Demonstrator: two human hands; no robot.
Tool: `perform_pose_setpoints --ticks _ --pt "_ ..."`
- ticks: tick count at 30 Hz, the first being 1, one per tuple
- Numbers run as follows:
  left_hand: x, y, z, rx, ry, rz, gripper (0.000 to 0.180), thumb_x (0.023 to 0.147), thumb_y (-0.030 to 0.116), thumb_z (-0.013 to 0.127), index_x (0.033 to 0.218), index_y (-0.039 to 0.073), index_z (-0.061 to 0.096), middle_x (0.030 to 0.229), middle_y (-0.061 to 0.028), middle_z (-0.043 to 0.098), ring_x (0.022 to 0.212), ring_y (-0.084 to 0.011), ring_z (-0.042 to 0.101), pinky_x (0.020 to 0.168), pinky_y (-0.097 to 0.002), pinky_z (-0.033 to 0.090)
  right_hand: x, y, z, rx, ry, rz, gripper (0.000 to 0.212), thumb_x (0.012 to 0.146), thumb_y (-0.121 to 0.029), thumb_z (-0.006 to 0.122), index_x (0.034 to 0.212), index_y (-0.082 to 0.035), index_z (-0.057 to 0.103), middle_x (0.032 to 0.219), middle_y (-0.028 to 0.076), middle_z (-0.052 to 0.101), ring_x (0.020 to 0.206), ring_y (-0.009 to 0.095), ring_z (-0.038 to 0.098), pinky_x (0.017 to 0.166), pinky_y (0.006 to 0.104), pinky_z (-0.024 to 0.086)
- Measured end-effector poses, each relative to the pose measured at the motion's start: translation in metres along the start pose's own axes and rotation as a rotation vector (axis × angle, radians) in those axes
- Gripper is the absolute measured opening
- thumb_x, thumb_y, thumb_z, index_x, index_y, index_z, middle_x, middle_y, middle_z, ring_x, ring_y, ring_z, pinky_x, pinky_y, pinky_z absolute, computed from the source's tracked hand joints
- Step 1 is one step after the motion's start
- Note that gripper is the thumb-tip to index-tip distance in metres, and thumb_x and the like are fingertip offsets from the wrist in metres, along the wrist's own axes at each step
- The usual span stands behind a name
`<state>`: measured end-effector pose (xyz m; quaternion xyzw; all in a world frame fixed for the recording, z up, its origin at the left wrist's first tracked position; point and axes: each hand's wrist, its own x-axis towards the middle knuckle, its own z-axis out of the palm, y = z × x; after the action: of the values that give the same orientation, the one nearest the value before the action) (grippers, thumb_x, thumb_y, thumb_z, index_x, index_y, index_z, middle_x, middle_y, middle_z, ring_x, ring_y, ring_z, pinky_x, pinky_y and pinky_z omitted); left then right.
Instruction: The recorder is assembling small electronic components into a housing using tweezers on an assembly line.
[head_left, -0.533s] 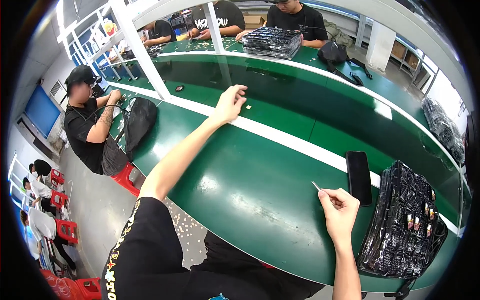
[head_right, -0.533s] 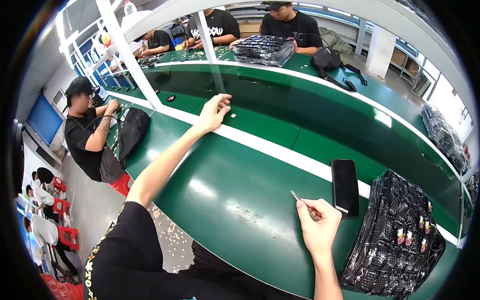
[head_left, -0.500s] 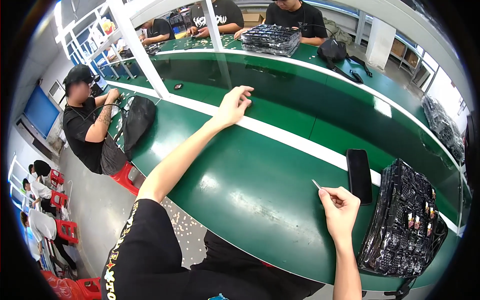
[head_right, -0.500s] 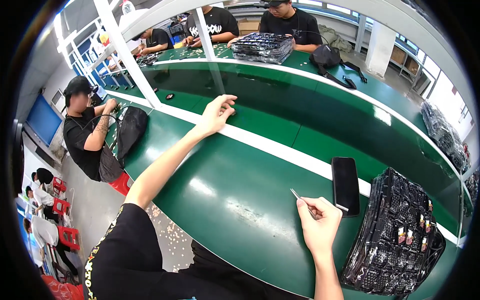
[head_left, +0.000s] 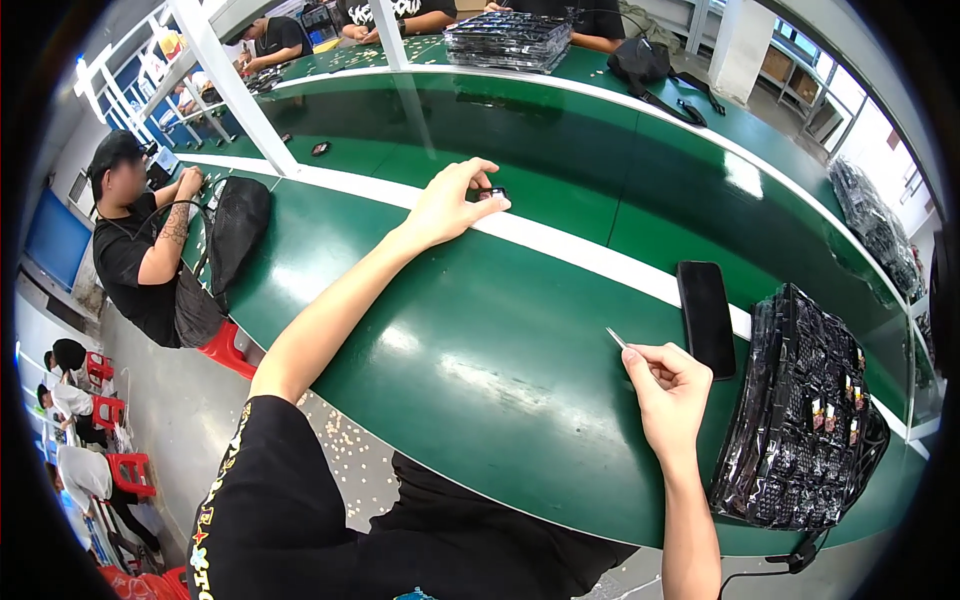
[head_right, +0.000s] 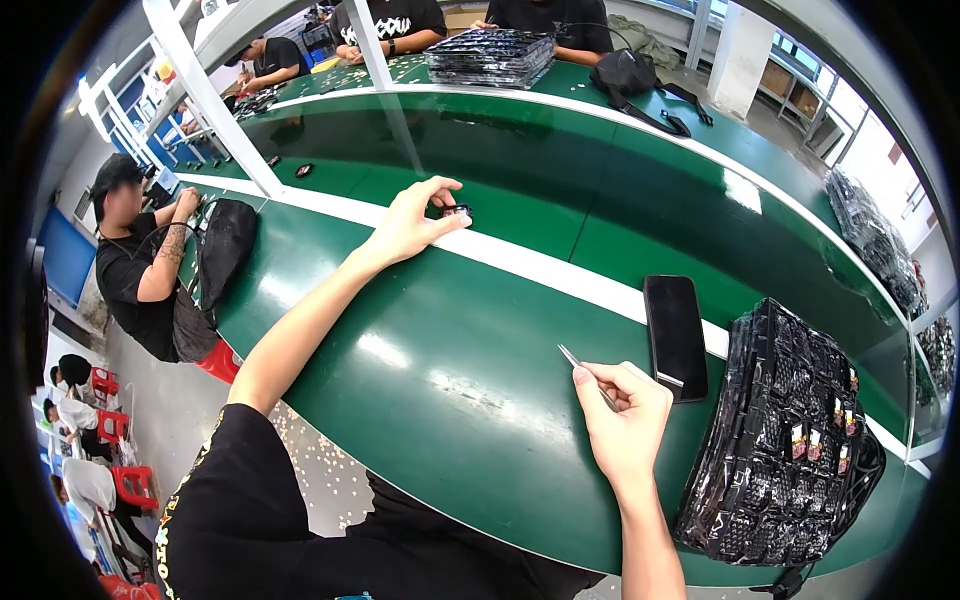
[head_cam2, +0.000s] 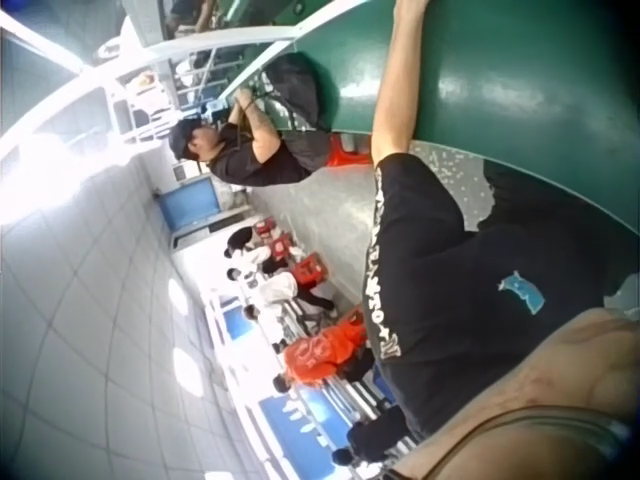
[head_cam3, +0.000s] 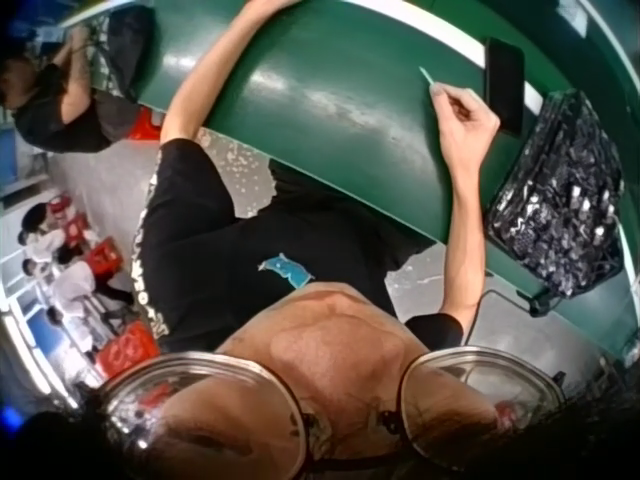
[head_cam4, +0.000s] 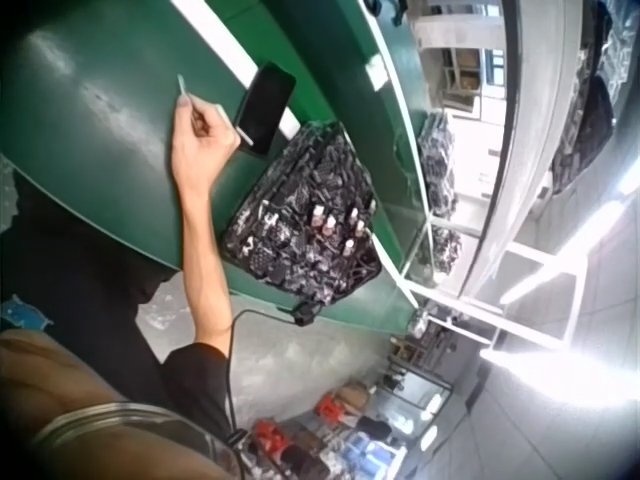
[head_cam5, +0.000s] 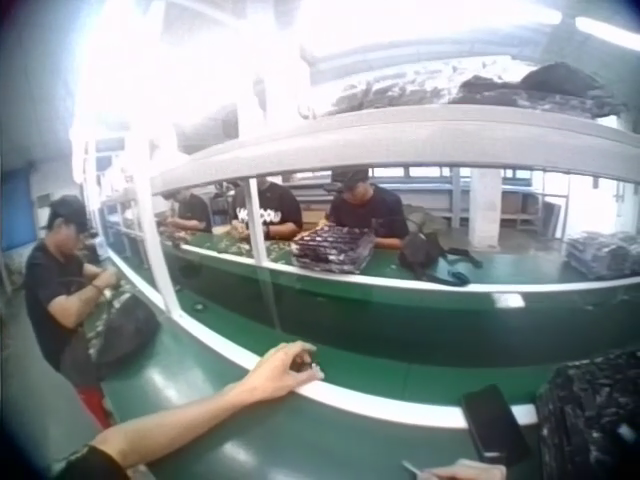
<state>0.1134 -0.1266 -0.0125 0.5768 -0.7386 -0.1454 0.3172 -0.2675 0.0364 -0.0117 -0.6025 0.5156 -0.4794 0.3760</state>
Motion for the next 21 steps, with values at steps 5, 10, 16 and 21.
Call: perform_pose_setpoints --ticks 5,10,16,21 --pt "-0.014 0.038 0.005 -0.194 -0.111 0.164 0.05 0.099 0.016 0.084 0.143 0.001 0.066 0.114 -0.0102 0.074 0.112 -0.0219 0.071 0.106 -0.0376 0.056 -0.001 0.0 -0.002 0.02 0.018 0.008 0.009 0.096 -0.003 0.085 0.102 0.004 0.086 0.073 -0.005 0.061 0.064 0.001 0.045 0.056 0.0233 0.032" --pt "-0.061 0.095 0.009 -0.323 -0.475 0.473 0.066 0.092 0.006 0.08 0.155 0.006 0.061 0.149 -0.0159 0.066 0.136 -0.033 0.065 0.123 -0.0459 0.046 0.001 0.0 -0.005 0.101 0.029 0.03 0.009 0.099 -0.002 0.084 0.105 0.005 0.085 0.078 -0.005 0.061 0.067 -0.001 0.045 0.058 0.021 0.031" --pt "-0.075 0.092 0.009 -0.378 -0.53 0.474 0.067 0.084 0.001 0.079 0.15 0.004 0.066 0.147 -0.0179 0.068 0.139 -0.0374 0.063 0.121 -0.0469 0.048 0.002 -0.004 0.0 0.047 0.002 0.007 0.01 0.1 -0.001 0.084 0.106 0.006 0.084 0.077 -0.006 0.059 0.066 -0.001 0.045 0.057 0.0211 0.031" --pt "-0.084 0.104 0.015 -0.249 -0.389 0.455 0.073 0.08 0.024 0.094 0.145 0.005 0.068 0.137 -0.0152 0.069 0.129 -0.0352 0.066 0.113 -0.0452 0.051 -0.003 -0.009 -0.003 0.029 -0.003 0.053 0.01 0.099 -0.001 0.084 0.106 0.006 0.085 0.078 -0.006 0.059 0.067 -0.001 0.045 0.056 0.0211 0.031"
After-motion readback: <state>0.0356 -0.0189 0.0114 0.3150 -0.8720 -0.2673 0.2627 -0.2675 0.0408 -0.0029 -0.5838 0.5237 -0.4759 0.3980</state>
